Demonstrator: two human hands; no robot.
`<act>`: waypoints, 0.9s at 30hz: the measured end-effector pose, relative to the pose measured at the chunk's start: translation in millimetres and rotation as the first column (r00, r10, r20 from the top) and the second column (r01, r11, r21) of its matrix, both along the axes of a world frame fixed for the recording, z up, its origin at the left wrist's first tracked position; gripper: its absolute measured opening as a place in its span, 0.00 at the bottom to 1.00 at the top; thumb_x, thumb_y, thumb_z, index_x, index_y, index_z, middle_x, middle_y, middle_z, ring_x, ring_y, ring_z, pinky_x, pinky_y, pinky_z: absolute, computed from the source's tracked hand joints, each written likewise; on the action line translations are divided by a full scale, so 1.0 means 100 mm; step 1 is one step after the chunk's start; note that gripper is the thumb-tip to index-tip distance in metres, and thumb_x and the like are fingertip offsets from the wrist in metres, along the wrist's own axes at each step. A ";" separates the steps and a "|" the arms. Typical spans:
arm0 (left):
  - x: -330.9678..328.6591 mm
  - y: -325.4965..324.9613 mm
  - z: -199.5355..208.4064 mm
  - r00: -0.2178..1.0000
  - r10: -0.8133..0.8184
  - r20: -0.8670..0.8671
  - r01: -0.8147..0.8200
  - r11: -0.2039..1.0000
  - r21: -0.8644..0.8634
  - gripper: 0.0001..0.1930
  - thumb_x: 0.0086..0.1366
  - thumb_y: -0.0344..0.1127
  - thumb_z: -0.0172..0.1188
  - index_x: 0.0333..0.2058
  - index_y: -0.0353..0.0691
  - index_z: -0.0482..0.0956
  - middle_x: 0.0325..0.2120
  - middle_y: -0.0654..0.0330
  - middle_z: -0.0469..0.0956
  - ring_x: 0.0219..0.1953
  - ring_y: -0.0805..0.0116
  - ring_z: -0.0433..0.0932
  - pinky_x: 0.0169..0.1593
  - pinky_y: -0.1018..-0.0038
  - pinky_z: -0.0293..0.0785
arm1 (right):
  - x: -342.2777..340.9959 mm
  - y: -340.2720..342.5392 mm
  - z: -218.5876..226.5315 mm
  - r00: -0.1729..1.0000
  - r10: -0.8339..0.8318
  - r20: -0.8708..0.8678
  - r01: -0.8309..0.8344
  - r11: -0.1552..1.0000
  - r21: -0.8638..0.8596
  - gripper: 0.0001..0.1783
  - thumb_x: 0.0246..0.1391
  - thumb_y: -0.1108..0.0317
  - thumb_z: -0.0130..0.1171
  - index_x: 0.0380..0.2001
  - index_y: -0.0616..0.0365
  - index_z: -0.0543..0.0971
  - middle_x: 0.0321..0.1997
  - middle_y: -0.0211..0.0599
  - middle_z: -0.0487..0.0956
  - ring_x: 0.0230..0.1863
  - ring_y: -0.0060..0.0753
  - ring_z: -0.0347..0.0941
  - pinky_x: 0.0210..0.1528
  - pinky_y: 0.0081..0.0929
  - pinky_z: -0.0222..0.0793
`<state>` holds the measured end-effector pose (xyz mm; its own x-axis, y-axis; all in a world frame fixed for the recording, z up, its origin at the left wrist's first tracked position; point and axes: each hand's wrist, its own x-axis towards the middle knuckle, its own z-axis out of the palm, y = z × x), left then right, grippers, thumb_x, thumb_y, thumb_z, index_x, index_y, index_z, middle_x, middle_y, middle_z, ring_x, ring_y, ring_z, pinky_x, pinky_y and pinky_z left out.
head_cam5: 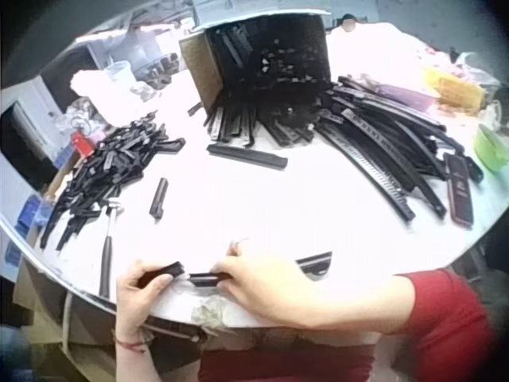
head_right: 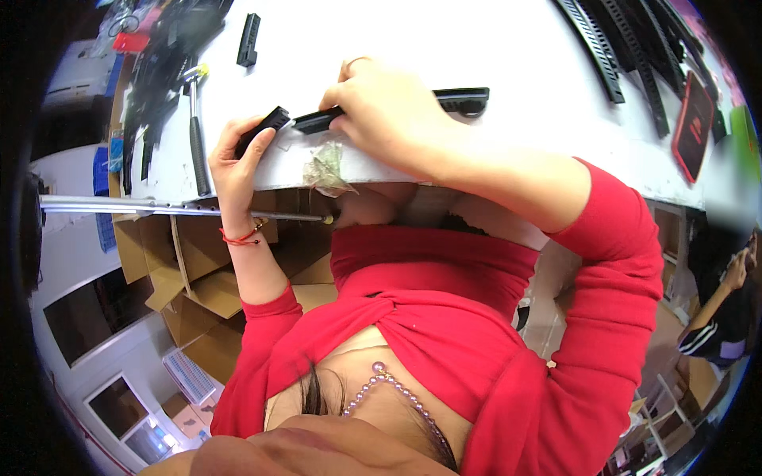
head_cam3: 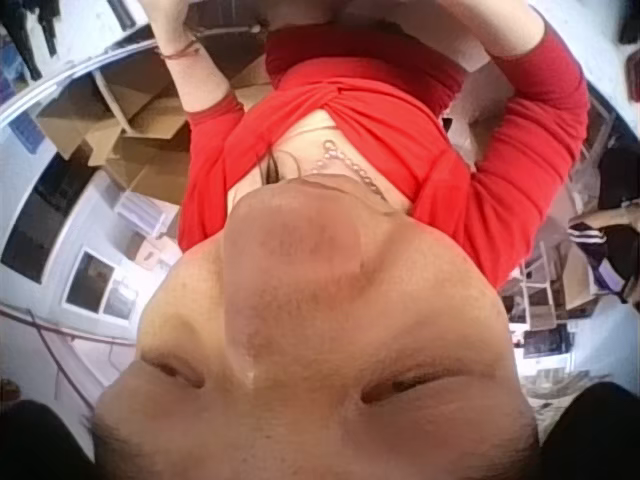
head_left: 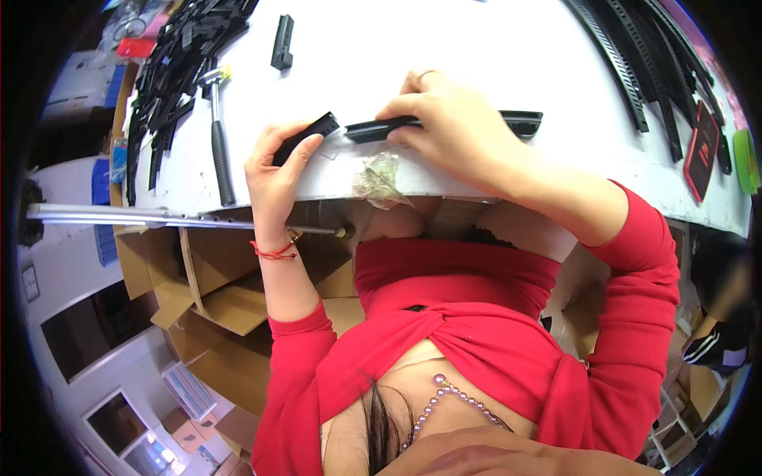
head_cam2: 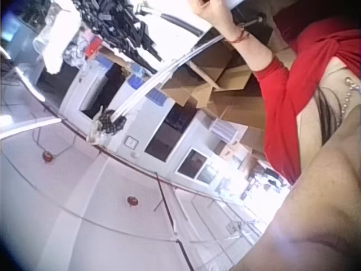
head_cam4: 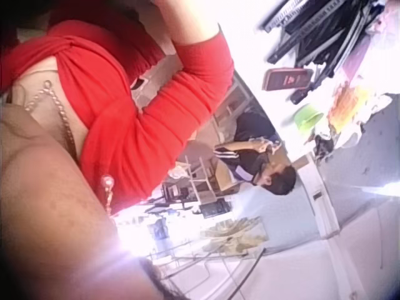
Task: Assembling black plastic components using a small hammer and hands at a factory workstation.
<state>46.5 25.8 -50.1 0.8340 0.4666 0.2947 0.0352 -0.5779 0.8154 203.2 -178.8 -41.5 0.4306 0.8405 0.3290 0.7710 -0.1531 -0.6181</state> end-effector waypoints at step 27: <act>0.04 -0.13 0.04 0.990 0.124 0.063 -0.117 0.988 -0.104 0.12 0.64 0.29 0.63 0.46 0.34 0.79 0.48 0.55 0.80 0.47 0.68 0.77 0.53 0.73 0.71 | 0.08 0.10 -0.01 0.995 -0.081 -0.050 0.077 0.994 -0.074 0.10 0.52 0.62 0.62 0.36 0.53 0.83 0.38 0.41 0.80 0.41 0.46 0.78 0.45 0.39 0.74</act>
<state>50.0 12.5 -46.5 0.7489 0.5925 0.2967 0.0410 -0.4883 0.8717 210.8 -169.1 -42.6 0.5116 0.8237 0.2444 0.7215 -0.2574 -0.6427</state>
